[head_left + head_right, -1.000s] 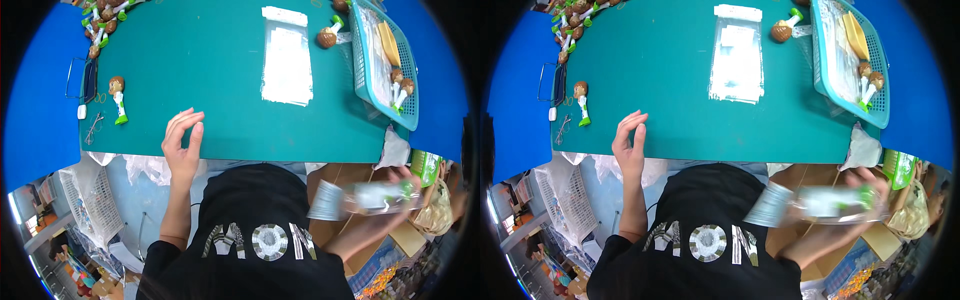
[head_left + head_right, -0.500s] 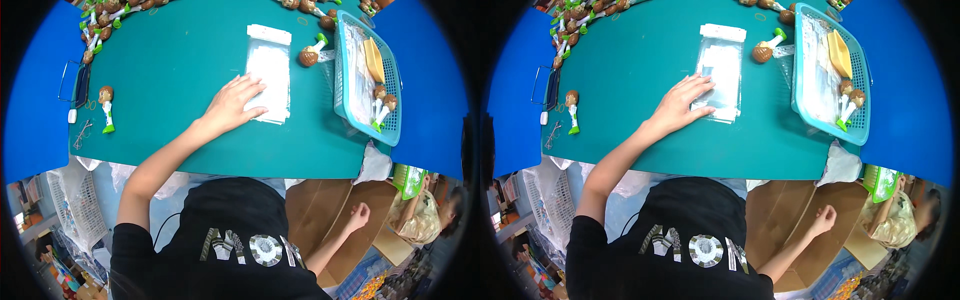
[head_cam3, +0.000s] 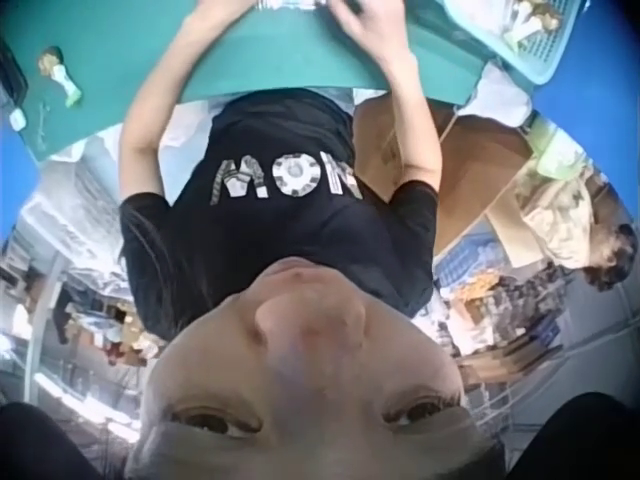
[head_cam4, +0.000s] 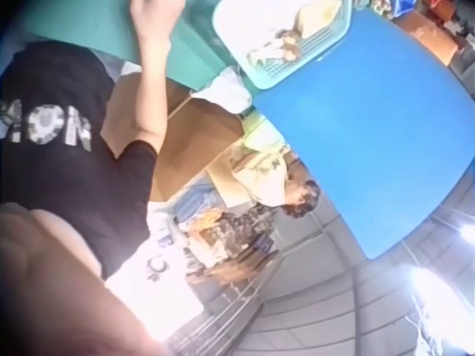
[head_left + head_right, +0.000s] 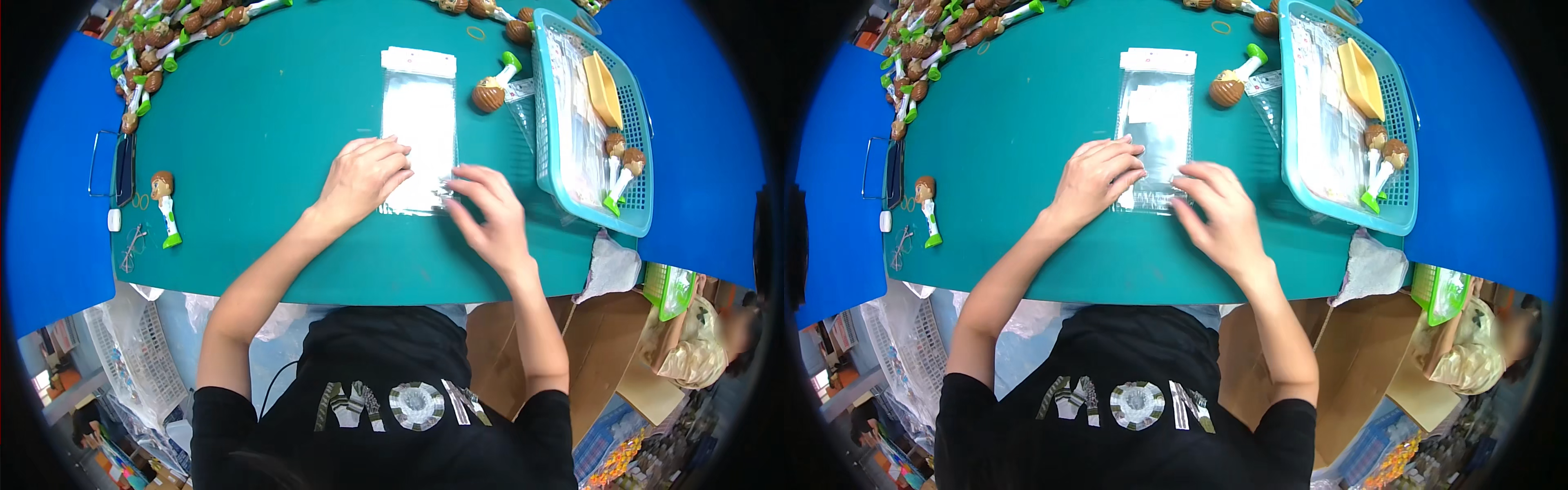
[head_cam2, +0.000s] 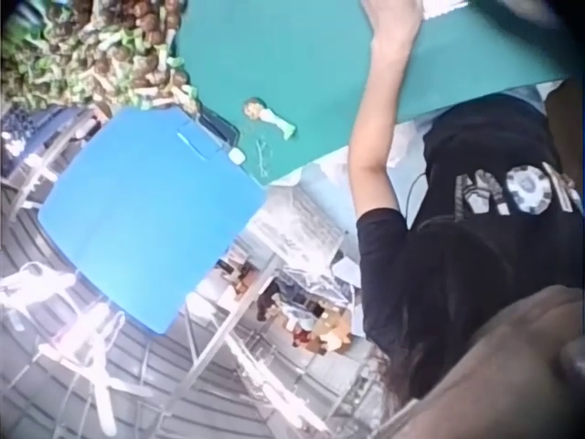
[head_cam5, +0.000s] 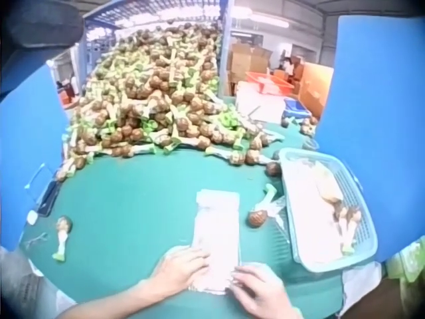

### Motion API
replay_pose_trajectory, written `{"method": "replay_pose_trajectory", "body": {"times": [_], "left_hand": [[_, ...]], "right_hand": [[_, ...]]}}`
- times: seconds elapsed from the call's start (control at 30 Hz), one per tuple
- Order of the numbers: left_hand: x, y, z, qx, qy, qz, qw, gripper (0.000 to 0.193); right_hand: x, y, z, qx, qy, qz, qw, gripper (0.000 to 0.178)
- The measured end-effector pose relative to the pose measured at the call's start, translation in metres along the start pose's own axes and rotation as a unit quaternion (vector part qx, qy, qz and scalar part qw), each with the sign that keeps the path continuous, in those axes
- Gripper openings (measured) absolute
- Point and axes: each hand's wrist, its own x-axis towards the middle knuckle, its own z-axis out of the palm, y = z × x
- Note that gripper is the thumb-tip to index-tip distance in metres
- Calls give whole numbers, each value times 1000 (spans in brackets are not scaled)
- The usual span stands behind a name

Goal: Packaging small toy figures into plastic bags and attaching labels.

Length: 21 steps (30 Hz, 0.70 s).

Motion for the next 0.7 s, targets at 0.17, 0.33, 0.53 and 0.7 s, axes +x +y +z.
{"method": "replay_pose_trajectory", "body": {"times": [0.17, 0.33, 0.53, 0.7], "left_hand": [[-1, -3, 5, -134, 24, -83, 987, 12], [4, -8, -7, -159, 64, -88, 981, 9], [5, -21, -20, -157, 77, -157, 972, 10], [6, -15, -27, -161, 65, -169, 970, 10]], "right_hand": [[26, 23, 29, -92, -49, -107, 989, 17], [34, 28, 30, -109, -66, -94, 987, 16], [40, 22, 26, -66, -117, -77, 988, 17], [42, 32, 34, -53, -98, -85, 990, 12]]}}
